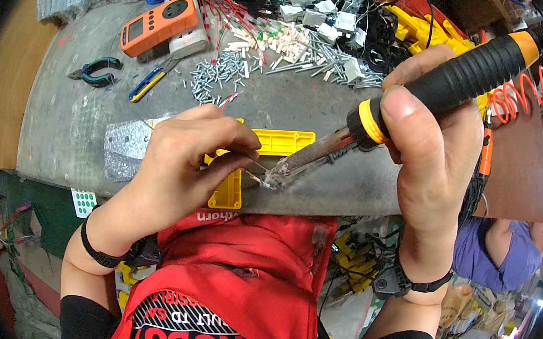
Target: Soldering and assembling components into a yellow plastic housing for an electronic device.
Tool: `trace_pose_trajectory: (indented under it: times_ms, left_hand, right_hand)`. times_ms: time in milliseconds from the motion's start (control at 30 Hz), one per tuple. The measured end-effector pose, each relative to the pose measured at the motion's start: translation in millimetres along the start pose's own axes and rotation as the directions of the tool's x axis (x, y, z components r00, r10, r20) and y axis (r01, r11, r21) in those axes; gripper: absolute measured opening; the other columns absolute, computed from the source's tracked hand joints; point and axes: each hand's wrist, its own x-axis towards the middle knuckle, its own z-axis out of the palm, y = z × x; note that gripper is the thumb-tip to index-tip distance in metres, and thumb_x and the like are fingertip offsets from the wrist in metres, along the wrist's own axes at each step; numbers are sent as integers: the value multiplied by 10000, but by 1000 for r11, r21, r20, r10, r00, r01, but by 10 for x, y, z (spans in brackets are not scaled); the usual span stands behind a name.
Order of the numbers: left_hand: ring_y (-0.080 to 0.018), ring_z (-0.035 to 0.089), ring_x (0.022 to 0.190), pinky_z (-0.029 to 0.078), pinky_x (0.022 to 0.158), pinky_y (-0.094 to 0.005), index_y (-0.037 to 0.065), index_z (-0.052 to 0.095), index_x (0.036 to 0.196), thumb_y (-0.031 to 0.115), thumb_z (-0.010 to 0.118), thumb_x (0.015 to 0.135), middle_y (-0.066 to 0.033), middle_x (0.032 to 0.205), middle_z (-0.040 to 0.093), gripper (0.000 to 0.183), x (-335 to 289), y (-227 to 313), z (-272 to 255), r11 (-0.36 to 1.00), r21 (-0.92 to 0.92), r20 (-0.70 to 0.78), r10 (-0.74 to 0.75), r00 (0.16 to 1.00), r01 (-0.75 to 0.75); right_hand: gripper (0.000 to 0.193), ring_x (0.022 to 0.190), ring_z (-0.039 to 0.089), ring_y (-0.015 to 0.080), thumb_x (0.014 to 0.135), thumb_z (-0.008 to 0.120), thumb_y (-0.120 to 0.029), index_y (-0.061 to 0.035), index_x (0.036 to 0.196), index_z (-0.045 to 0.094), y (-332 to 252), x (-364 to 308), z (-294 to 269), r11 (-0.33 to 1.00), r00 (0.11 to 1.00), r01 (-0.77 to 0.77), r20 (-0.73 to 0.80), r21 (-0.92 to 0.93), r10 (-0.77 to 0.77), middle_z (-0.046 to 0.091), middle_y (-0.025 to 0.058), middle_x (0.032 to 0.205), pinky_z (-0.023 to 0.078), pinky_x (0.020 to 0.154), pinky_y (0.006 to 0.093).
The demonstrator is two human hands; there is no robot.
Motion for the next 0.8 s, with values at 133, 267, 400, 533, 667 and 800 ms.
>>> trace_pose_trajectory:
  times_ms: [133,267,400,533,667,800]
  left_hand:
    - [-252,629,752,504,660,-344,31,667,889,-64,734,731,-84,814,680,196,-30,16,-26,1000,-13,-34,5,999,-6]
    - [-253,626,749,494,663,-340,26,677,894,-74,724,734,-87,829,689,195,-58,33,-87,1000,-23,-51,-15,999,14]
    - [-260,627,750,489,697,-344,16,695,951,-111,684,742,-88,828,689,245,-146,46,-228,998,50,-74,39,997,-35]
    - [-258,632,751,490,695,-344,11,699,956,-116,687,725,-99,831,682,264,-215,25,-296,994,111,-80,22,997,-13]
    - [-241,640,751,497,667,-332,13,699,958,-105,708,724,-93,834,679,263,-211,-39,-233,995,101,-74,20,997,-13]
    - [-218,642,739,502,620,-318,28,703,962,-84,737,725,-88,826,667,265,-177,-45,-172,995,102,-108,-10,994,21]
  right_hand:
    - [342,593,412,33,829,648,-344,-36,963,587,-30,-24,34,1000,999,-7,-46,0,7,490,-34,707,281,523,204]
    - [343,591,416,41,825,641,-353,-38,952,595,-23,-12,-26,999,998,25,-63,-25,-27,492,-29,710,281,522,203]
    - [368,584,442,54,851,604,-386,-36,963,616,-58,0,-198,994,980,27,-196,-103,-47,571,18,820,305,511,203]
    - [325,553,438,48,859,617,-360,-57,976,630,92,16,-79,986,945,166,-284,-14,-163,547,-8,735,305,494,202]
    - [273,524,412,44,897,624,-299,-38,976,607,72,-61,146,988,993,-93,-64,127,102,515,-19,694,292,471,210]
    - [228,522,425,43,930,606,-253,-32,978,576,195,-65,212,966,993,-122,34,226,117,521,-9,694,292,463,202]
